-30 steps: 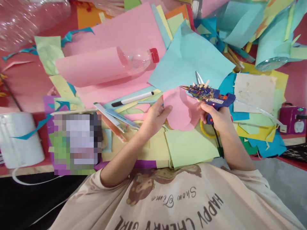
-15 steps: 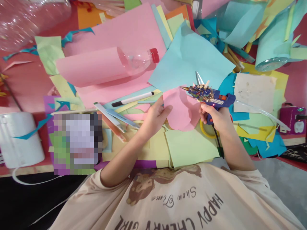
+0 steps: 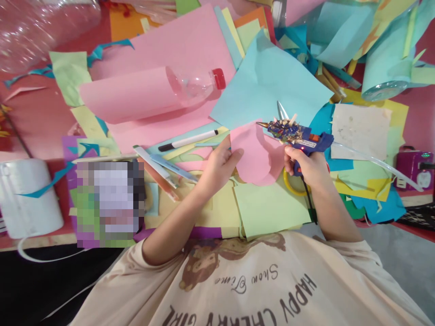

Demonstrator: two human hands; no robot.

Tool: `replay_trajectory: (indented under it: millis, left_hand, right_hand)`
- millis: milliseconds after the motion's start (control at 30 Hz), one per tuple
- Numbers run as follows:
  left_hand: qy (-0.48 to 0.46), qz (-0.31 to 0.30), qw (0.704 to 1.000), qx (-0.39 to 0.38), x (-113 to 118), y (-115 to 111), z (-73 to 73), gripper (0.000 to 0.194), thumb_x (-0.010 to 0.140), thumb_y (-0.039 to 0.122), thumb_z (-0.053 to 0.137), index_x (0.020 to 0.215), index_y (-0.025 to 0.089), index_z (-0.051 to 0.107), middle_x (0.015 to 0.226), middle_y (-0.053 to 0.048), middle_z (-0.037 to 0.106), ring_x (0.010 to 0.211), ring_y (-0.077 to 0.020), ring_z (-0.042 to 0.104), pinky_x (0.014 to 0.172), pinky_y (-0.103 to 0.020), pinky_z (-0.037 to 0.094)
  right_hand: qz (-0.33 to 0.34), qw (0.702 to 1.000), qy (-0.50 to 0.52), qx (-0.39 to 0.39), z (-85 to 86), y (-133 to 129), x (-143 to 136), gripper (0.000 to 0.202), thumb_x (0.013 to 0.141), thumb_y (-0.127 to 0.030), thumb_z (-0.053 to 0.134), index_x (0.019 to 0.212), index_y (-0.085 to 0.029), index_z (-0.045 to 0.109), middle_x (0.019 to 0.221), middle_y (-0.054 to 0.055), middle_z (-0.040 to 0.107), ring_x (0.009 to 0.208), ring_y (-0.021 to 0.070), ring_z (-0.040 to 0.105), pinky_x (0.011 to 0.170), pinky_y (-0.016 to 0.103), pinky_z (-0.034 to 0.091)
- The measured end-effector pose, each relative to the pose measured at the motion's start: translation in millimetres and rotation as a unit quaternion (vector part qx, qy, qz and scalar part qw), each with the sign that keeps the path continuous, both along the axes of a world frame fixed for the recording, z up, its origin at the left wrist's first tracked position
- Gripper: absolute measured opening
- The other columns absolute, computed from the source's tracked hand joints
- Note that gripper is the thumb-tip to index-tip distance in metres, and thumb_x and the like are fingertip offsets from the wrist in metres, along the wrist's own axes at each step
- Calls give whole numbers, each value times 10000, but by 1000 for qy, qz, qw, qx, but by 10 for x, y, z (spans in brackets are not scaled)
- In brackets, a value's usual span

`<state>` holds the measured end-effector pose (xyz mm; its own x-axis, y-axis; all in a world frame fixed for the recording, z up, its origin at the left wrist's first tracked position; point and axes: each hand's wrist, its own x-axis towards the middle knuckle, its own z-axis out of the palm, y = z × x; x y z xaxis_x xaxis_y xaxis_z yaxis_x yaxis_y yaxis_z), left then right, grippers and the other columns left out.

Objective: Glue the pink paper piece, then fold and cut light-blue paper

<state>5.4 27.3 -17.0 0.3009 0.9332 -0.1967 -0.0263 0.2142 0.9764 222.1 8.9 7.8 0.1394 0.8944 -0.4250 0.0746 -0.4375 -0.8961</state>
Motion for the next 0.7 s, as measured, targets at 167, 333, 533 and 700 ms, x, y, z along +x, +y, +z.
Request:
replay_trajectory:
  millis: [167, 333, 533, 700]
  left_hand:
    - [0, 6, 1000, 7, 2, 6, -2, 442, 877, 453, 593, 1229, 187, 575, 958, -48, 712, 679, -118, 639, 619, -225, 523]
    - [-2, 8, 1000, 2, 1, 5, -3, 439, 878, 438, 592, 1236, 185, 571, 915, -40, 711, 640, -113, 630, 596, -224, 520]
    - [6, 8, 1000, -2, -5, -2, -10, 407, 886, 413, 586, 1226, 190, 578, 910, -41, 713, 640, -116, 623, 604, -231, 524]
    - [8, 9, 1000, 6, -10, 2, -12, 394, 885, 415, 592, 1207, 188, 588, 893, -36, 700, 655, -120, 628, 616, -234, 528]
  right_hand:
    - [-23, 999, 19, 12, 50, 33, -3, 213, 734, -293, 683, 575, -196, 580, 476, -19, 560, 364, 92, 499, 346, 228, 368]
    - [-32, 999, 25, 26, 106, 47, -2, 132, 697, -317, 705, 676, -195, 660, 551, 7, 628, 375, 111, 531, 344, 247, 353]
    - [-3, 1000, 26, 14, 50, 14, 19, 232, 724, -336, 687, 587, -205, 552, 457, -13, 557, 369, 108, 506, 361, 242, 368]
    - [-10, 999, 37, 16, 19, 6, 20, 280, 738, -322, 700, 578, -202, 504, 492, -18, 574, 374, 94, 512, 354, 221, 371]
